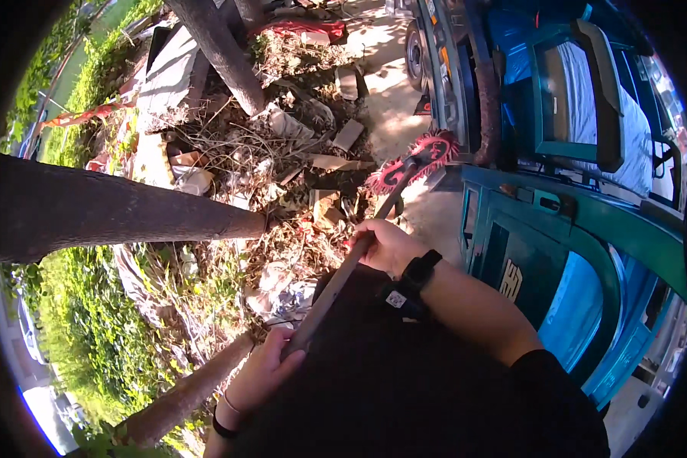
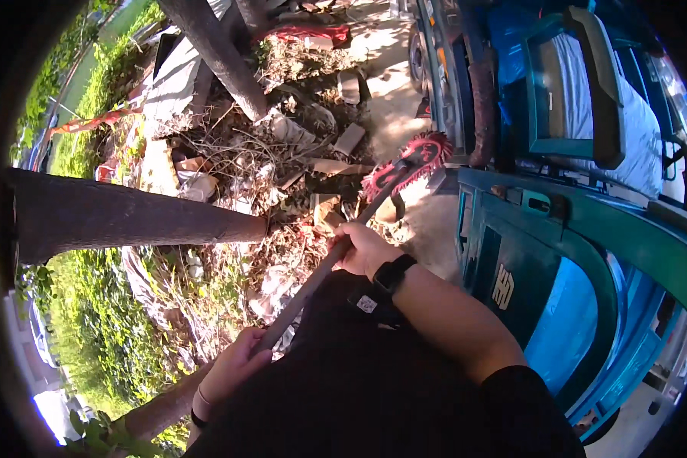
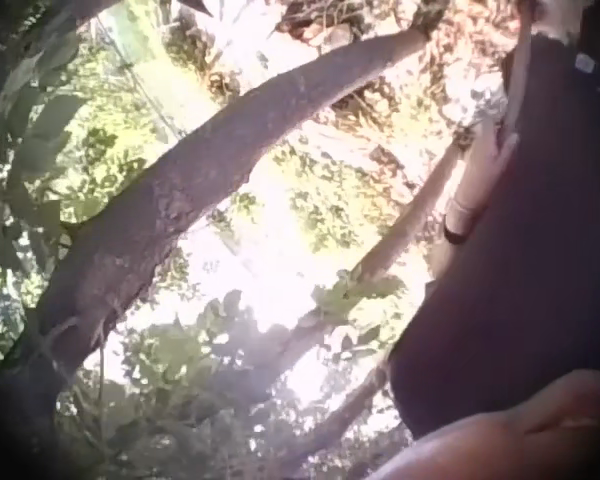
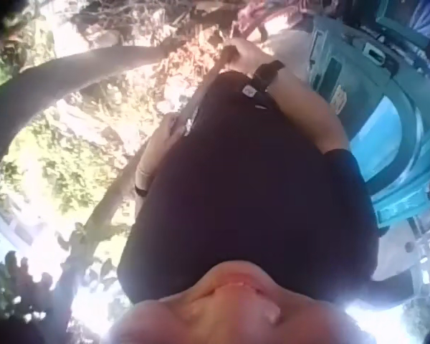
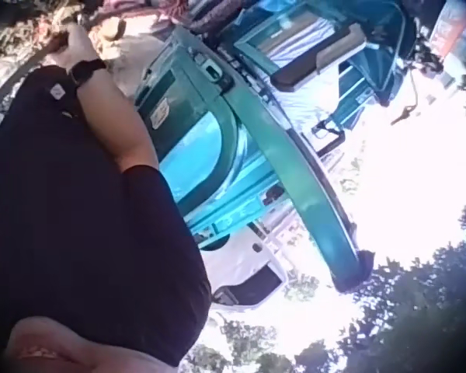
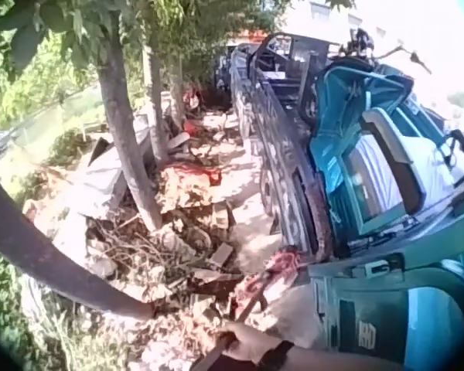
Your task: Cleaning the exterior and interior of a blue electric tricycle using a long-handled mop.
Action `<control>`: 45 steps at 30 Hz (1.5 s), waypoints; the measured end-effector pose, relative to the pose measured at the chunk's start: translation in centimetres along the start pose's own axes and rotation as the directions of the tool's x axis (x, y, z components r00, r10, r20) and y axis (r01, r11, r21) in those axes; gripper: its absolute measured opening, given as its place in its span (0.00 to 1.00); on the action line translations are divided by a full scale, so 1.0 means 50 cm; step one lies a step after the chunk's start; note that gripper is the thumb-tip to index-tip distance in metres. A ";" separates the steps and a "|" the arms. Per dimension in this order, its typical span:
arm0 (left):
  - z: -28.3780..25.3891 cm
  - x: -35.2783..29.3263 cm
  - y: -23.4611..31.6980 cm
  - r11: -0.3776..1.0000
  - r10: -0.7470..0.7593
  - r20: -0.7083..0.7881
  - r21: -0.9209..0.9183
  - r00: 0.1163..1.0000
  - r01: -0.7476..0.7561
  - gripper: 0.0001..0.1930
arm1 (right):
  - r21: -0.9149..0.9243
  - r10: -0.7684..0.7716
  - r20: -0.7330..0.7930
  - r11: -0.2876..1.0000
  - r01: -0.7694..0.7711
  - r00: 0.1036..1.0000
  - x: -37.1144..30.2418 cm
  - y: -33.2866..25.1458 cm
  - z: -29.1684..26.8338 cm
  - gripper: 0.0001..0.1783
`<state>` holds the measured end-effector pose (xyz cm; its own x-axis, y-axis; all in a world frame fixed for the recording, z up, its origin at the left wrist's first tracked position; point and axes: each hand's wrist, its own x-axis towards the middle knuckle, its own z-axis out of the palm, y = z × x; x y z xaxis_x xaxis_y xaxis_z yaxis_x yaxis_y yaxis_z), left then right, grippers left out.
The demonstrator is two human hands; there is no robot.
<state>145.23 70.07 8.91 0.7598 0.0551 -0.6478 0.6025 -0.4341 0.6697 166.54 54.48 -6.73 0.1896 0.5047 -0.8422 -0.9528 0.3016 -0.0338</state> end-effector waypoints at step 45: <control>-0.562 0.807 0.587 0.977 0.051 0.438 -0.206 0.897 0.045 0.21 | 0.247 -0.678 -0.015 0.710 0.660 0.735 0.111 -0.885 0.520 0.12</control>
<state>200.44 84.84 12.61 0.6054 -0.3667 -0.7064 0.6738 -0.2363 0.7001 215.94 65.00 4.07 0.7819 0.1544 -0.6039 -0.4924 0.7471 -0.4466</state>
